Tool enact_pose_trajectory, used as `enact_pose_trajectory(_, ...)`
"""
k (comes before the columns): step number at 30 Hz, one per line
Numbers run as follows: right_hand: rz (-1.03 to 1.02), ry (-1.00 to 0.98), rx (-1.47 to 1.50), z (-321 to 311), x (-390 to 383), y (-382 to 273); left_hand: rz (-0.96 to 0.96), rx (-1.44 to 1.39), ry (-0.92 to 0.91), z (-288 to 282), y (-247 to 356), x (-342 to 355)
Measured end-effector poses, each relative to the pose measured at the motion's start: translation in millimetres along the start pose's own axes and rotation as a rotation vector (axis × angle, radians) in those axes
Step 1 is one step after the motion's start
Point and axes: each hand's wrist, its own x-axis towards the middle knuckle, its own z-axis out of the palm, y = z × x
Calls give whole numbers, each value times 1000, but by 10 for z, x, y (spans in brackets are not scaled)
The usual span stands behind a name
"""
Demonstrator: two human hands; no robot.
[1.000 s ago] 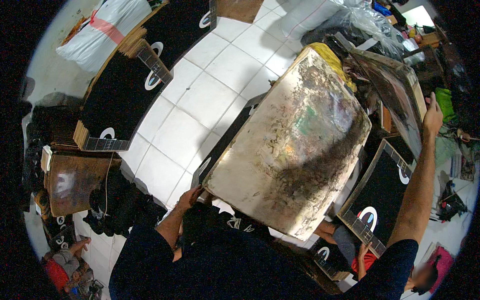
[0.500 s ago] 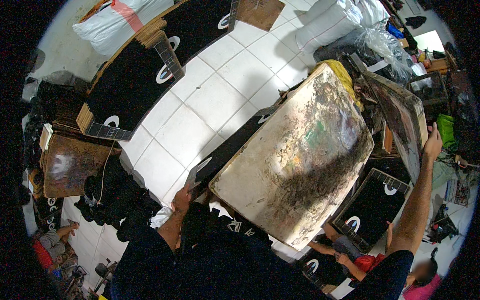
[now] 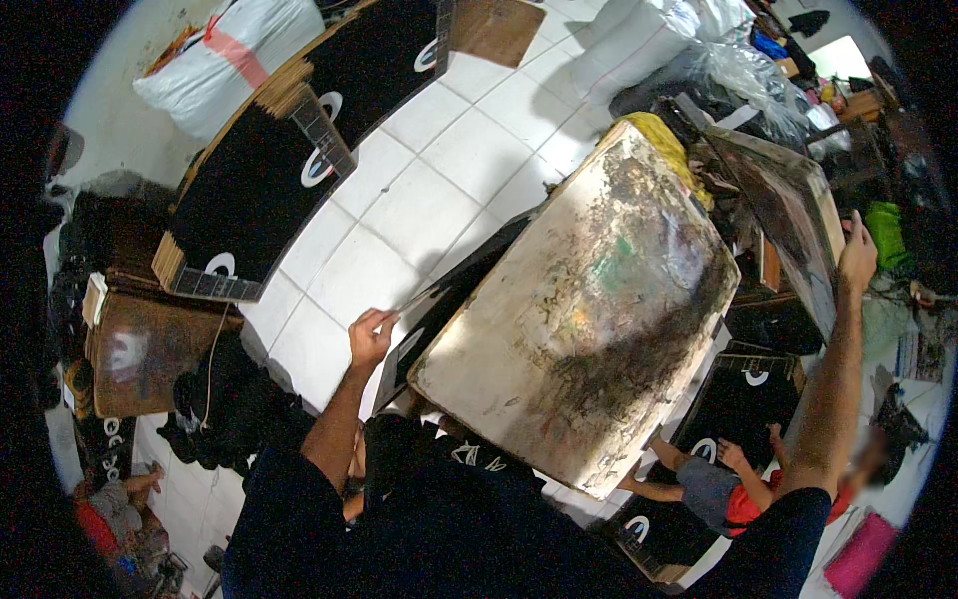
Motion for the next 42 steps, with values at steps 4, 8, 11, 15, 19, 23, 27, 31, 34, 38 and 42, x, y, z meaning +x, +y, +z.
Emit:
enact_pose_trajectory(4,16,-41,-69,-48,-70,-70,396,15,200,200,1018,928)
enact_pose_trajectory(8,59,-48,-49,-82,-135,-181,457,21,299,96,2086,1413)
enact_pose_trajectory(11,79,-93,-30,-124,-144,-312,436,57,311,-273,2626,1260)
enact_pose_trajectory(15,108,-112,-13,-243,-187,-477,611,100,356,-648,3240,833)
enact_pose_trajectory(19,88,-141,-5,-346,-228,-578,941,160,394,-605,3667,153)
enact_pose_trajectory(23,66,-175,36,-377,-241,-599,1149,196,105,-147,3758,-753)
enact_pose_trajectory(27,48,-163,41,-374,-262,-598,1230,274,-364,686,3627,-1564)
enact_pose_trajectory(31,20,-189,40,-405,-325,-594,1352,311,-584,1428,3295,-2013)
enact_pose_trajectory(34,5,-188,52,-430,-382,-596,1360,269,-557,1817,3127,-2060)
enact_pose_trajectory(38,24,-189,78,-456,-410,-615,1337,377,-722,1935,3025,-1865)
enact_pose_trajectory(42,48,-207,73,-448,-430,-619,646,101,-433,1407,2398,-978)
